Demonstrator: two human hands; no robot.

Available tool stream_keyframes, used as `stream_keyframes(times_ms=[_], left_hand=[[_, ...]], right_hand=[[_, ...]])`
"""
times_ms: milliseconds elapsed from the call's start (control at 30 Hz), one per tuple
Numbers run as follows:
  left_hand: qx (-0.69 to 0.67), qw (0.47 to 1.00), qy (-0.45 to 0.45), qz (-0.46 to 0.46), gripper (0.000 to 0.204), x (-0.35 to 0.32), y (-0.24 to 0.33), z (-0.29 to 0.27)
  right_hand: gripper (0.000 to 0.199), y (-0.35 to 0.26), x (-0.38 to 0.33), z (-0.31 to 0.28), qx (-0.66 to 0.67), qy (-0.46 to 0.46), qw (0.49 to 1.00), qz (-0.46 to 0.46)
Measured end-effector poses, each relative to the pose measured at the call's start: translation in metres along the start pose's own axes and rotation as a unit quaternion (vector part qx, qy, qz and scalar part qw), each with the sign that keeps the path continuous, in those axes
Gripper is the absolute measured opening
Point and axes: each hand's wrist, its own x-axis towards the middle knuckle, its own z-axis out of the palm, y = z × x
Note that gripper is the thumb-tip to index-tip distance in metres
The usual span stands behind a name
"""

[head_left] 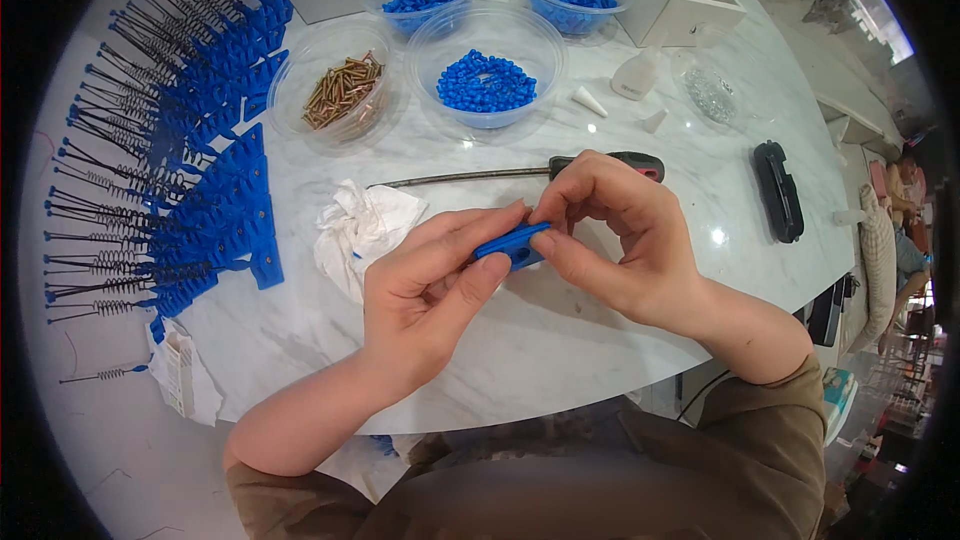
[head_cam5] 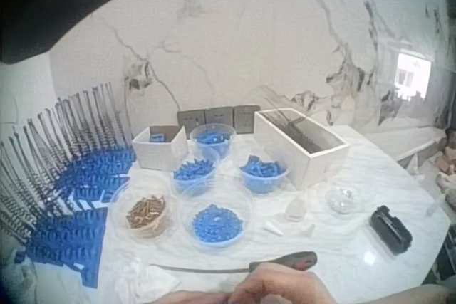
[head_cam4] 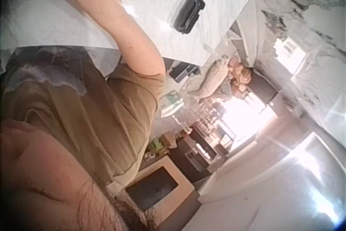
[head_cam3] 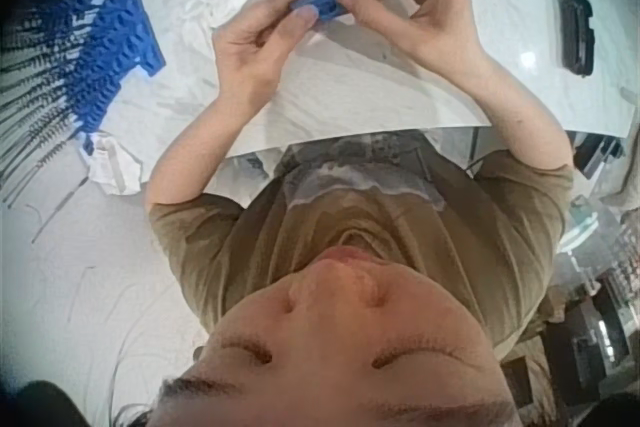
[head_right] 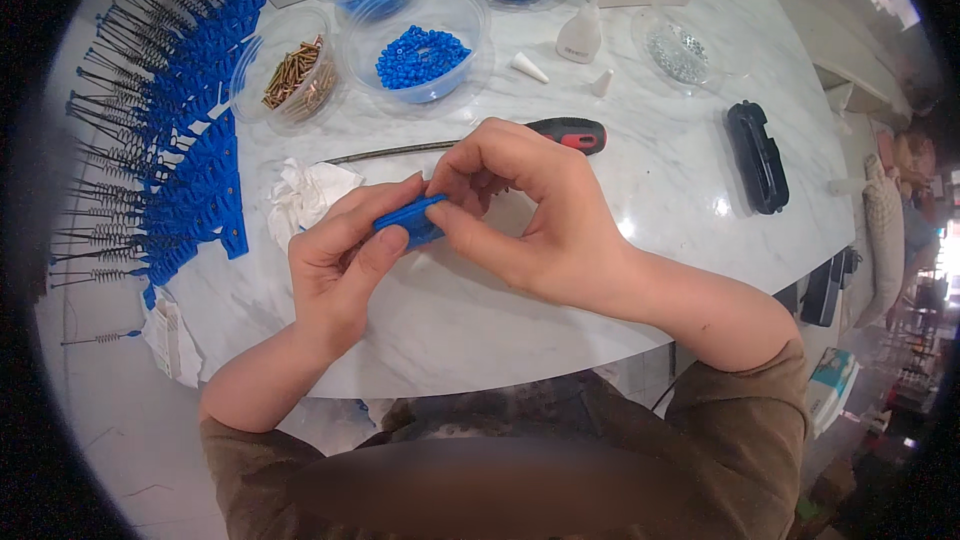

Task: The person assembles small blue plastic components with metal springs and glue by hand.

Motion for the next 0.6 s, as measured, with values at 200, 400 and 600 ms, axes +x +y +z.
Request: stream_keyframes(times_ms=[200,400,600], left_hand=[[-0.012,1.000,0.006,0.006,0.032,-0.0009,-0.0026,0.0004],[-0.003,1.000,0.013,0.000,0.029,-0.0014,0.0011,0.0017],[0.004,0.999,0.027,0.046,0.028,-0.0031,-0.0055,0.0046]], right_hand=[[0.015,0.0033,-0.0005,0.0022,-0.005,0.003,1.000,-0.012],[0.017,0.0021,-0.0029,0.0018,0.003,-0.011,1.000,0.000],[0.022,-0.0018,-0.0059,0.0074,-0.007,-0.041,0.999,-0.004]])
